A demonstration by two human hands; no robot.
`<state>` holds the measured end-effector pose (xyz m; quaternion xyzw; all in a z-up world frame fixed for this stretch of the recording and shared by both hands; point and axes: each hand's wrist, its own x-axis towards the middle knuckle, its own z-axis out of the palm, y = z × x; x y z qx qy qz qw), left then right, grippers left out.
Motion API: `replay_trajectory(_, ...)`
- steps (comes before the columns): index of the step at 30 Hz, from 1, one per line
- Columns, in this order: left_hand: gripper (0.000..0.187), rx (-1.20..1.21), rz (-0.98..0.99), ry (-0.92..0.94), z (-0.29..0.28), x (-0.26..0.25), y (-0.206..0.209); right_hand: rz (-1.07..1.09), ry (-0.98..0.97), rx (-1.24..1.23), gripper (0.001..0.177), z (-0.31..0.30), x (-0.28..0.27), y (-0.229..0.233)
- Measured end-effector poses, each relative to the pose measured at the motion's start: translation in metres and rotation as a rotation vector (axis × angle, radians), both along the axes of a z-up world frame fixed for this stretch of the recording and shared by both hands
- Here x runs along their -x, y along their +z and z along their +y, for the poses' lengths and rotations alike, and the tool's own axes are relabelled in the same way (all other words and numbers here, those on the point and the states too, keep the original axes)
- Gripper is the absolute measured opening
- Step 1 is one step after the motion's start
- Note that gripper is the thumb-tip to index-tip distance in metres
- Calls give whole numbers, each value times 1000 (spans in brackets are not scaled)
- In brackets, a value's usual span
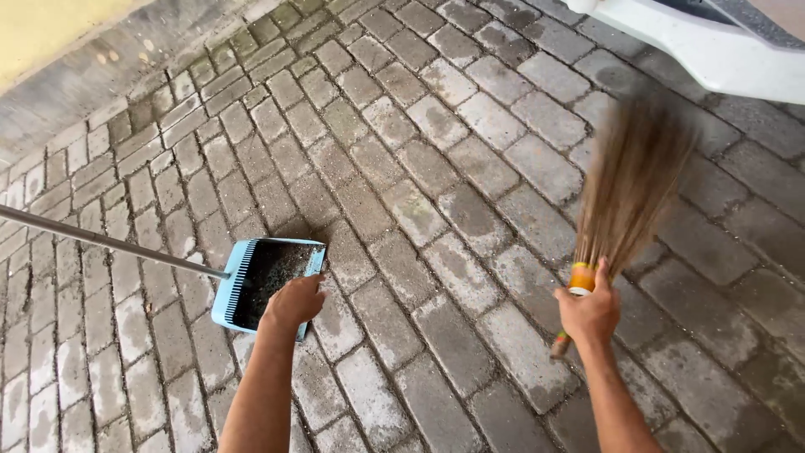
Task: The person sweeps debris on a paved driveway using a traditional broom and a dustpan. They gather dirt into the dustpan and continue sweeping around the front of a parked white car.
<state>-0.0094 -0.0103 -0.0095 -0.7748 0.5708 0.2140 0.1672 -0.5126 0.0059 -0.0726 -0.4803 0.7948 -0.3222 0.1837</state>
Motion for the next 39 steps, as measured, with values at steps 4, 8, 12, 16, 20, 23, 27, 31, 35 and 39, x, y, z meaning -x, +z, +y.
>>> replay_trajectory(4, 49, 5, -4, 20, -5, -23, -18, -124, 89, -22, 85, 21, -55, 12)
replay_trajectory(8, 49, -2, -14, 0, -3, -19, -12, -417, 510, -196, 96, 20, -84, -16)
replay_trajectory(12, 49, 6, 33, 16, -6, -8, -3, -474, 532, -233, 98, 23, -68, 2)
replay_trajectory(16, 48, 18, 25, 16, -6, -15, -10, -416, 356, -50, 93, 26, -23, 52)
replay_trajectory(20, 48, -2, 14, -2, -8, -27, -29, -161, 51, 106, 93, 14, 54, 31)
replay_trajectory(23, 50, -95, 14, 115, -4, 17, 26, -178, -161, -131, 99, -15, 99, 32)
replay_trajectory(27, 49, -110, -9, 100, -7, 20, 17, -193, -210, -8, 94, -59, 126, 7)
replay_trajectory(31, 48, -94, 35, 69, -7, 4, -7, -225, -165, 48, 77, -122, 74, -36)
replay_trajectory(35, 48, -35, 57, 29, -6, -16, -24, -191, 184, -28, 64, -154, -44, -13)
replay_trajectory(39, 48, -71, 9, 52, -2, -27, -44, -214, 479, -181, 89, -123, -130, 39)
